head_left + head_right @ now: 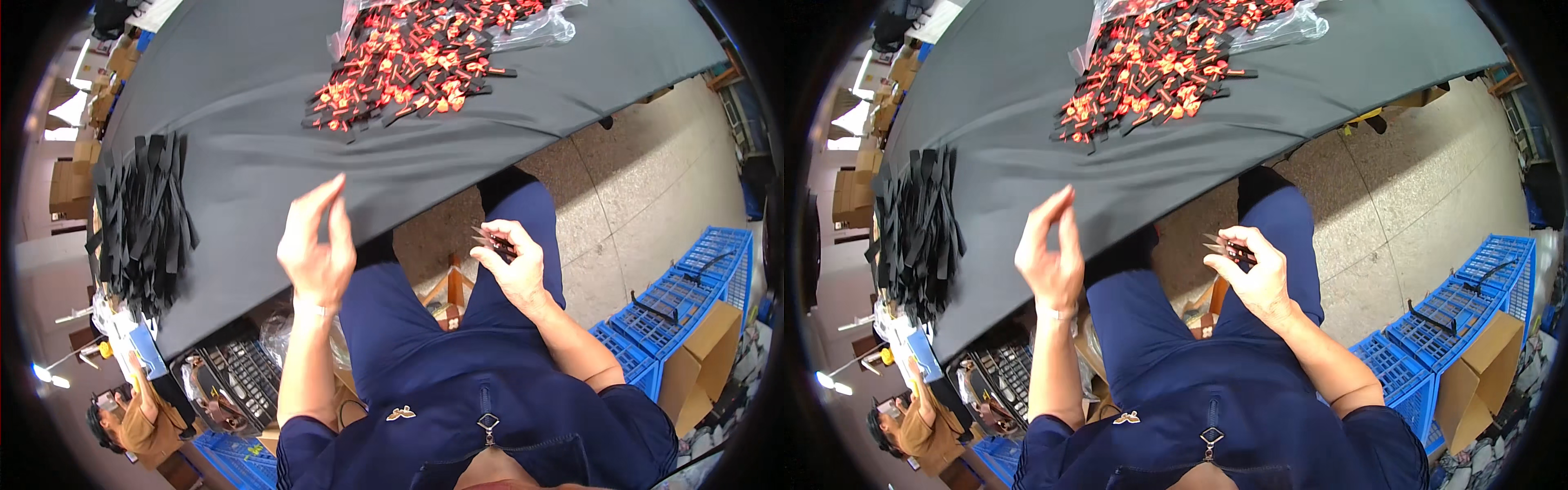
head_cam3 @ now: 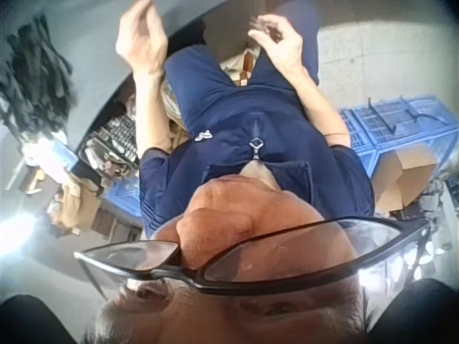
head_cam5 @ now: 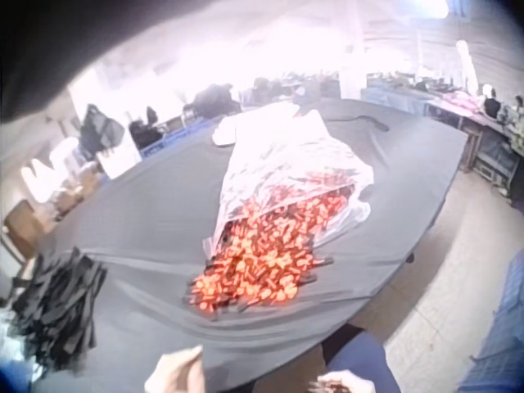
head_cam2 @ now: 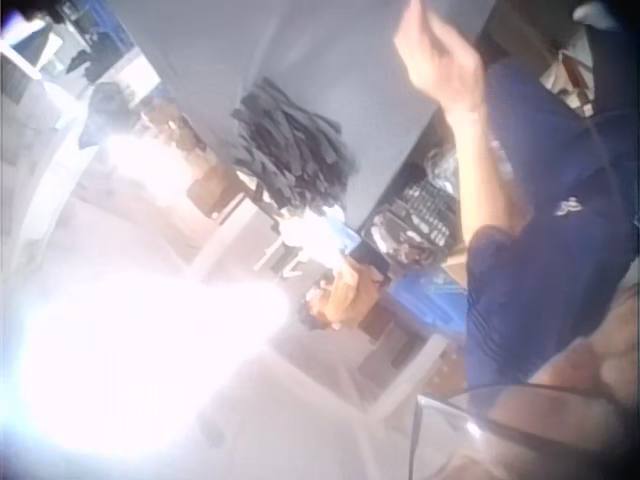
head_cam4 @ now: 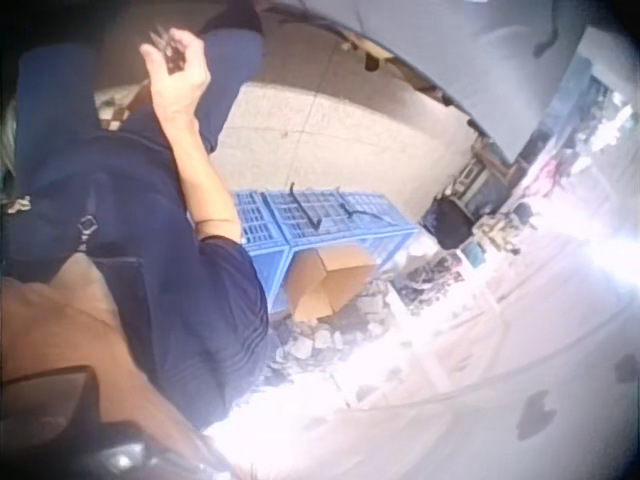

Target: The person takes small pieces from a pile on the table and trims them one by one using small snips.

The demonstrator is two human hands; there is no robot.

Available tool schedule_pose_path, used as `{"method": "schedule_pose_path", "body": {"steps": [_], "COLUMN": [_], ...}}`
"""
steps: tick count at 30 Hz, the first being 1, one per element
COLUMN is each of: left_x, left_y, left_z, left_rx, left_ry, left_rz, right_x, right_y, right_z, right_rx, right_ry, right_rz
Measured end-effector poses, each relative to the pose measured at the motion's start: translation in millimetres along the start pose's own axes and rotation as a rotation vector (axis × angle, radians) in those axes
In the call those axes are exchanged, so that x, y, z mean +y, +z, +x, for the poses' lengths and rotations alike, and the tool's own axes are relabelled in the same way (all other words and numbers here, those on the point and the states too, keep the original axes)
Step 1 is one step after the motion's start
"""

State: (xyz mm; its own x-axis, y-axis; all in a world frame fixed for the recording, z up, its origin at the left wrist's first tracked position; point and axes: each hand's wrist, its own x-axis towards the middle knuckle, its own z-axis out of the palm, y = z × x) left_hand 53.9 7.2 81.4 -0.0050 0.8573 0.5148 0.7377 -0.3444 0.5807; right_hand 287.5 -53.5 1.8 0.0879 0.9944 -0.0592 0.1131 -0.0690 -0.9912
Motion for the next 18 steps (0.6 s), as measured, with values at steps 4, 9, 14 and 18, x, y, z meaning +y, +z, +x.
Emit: {"method": "schedule_pose_path", "body": {"steps": [4, 9, 14, 18], "left_x": [-26, -28, -31, -35], "left_y": [45, 76, 81, 74], "left_z": [55, 74, 75, 69], "left_rx": [0.035, -0.128, -0.207, -0.182], "left_ry": [0.173, 0.198, 0.214, 0.202], "left_rz": [0.077, 0.261, 0.366, 0.362], "right_x": [7, 16, 21, 18], "right_y": [-7, -9, -8, -10], "right_z": [4, 6, 6, 9], "right_rx": [0.013, -0.007, -0.008, -0.001], "right_ry": [-0.004, 0.023, -0.007, -0.013], "right_rz": [-0.034, -0.003, 0.023, -0.001]}}
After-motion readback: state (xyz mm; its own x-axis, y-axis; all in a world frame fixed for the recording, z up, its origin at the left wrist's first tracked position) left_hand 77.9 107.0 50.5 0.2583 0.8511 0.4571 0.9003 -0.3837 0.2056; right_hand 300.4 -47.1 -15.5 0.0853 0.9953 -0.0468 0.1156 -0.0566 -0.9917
